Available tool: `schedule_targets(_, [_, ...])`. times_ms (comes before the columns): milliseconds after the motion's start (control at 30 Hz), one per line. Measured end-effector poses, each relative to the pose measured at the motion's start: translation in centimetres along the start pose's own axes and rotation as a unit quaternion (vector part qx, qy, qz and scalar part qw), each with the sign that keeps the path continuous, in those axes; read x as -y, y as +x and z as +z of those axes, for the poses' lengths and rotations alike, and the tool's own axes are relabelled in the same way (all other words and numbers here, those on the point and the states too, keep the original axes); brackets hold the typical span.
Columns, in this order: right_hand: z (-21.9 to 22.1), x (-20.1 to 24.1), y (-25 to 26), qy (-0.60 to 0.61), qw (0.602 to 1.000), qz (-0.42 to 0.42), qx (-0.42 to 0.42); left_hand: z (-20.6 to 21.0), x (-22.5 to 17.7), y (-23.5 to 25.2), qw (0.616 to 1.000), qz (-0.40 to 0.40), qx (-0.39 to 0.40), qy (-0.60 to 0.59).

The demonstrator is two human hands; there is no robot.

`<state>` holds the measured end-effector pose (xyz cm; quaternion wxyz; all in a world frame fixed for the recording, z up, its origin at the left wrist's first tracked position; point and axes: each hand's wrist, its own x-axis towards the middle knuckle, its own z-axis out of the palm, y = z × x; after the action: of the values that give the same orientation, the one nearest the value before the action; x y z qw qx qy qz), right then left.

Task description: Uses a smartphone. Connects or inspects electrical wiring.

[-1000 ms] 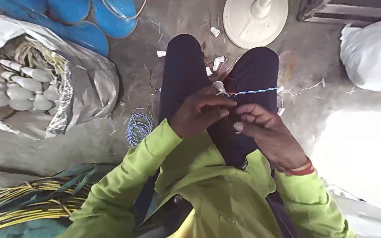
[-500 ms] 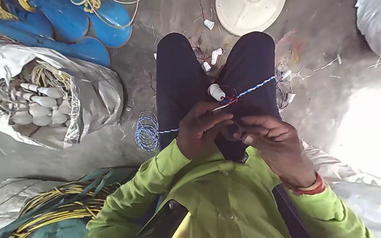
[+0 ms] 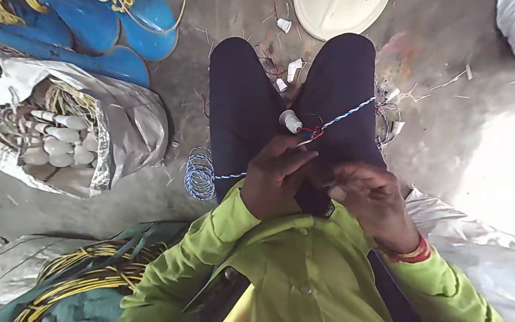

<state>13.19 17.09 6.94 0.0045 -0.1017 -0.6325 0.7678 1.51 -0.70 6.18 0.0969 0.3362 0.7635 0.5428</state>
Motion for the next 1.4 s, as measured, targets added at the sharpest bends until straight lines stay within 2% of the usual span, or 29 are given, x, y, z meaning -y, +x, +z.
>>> schedule_targets(133, [0.2,0.3,-0.1,-0.05,0.998,0.004,-0.04,0.1,-0.3,-0.1,1.0,0.001,0.005,0.013])
schedule_targets(300, [0.1,0.3,0.0,-0.017,1.0,0.005,-0.025,-0.5,-0.1,0.0,0.995,-0.036,0.022,-0.085])
schedule_targets(633, [-0.6,-0.8,0.3,0.091,0.993,-0.022,0.072,-1.0,0.7,0.2,0.966,-0.062,0.079,-0.24])
schedule_targets(800, [-1.1,-0.5,0.1,0.115,0.99,-0.01,0.082,-1.1,0.6,0.4,0.975,-0.058,0.076,-0.202])
schedule_targets(1033, [-1.1,0.3,0.8,0.009,0.999,-0.034,0.031,-1.1,-0.4,0.8,0.993,-0.008,0.093,-0.078])
schedule_targets(1100, [-1.1,0.2,0.6,0.0,0.999,-0.031,0.021,-1.2,-0.5,0.7,0.993,-0.02,0.091,-0.078])
schedule_targets(1267, [-1.1,0.0,0.4,-0.02,0.999,-0.048,-0.01,-1.1,-0.3,0.6,0.982,-0.035,0.085,-0.164])
schedule_targets(1400, [-0.7,0.1,0.3,-0.089,0.992,-0.078,-0.041,-1.1,-0.6,0.5,0.988,-0.03,0.066,-0.134])
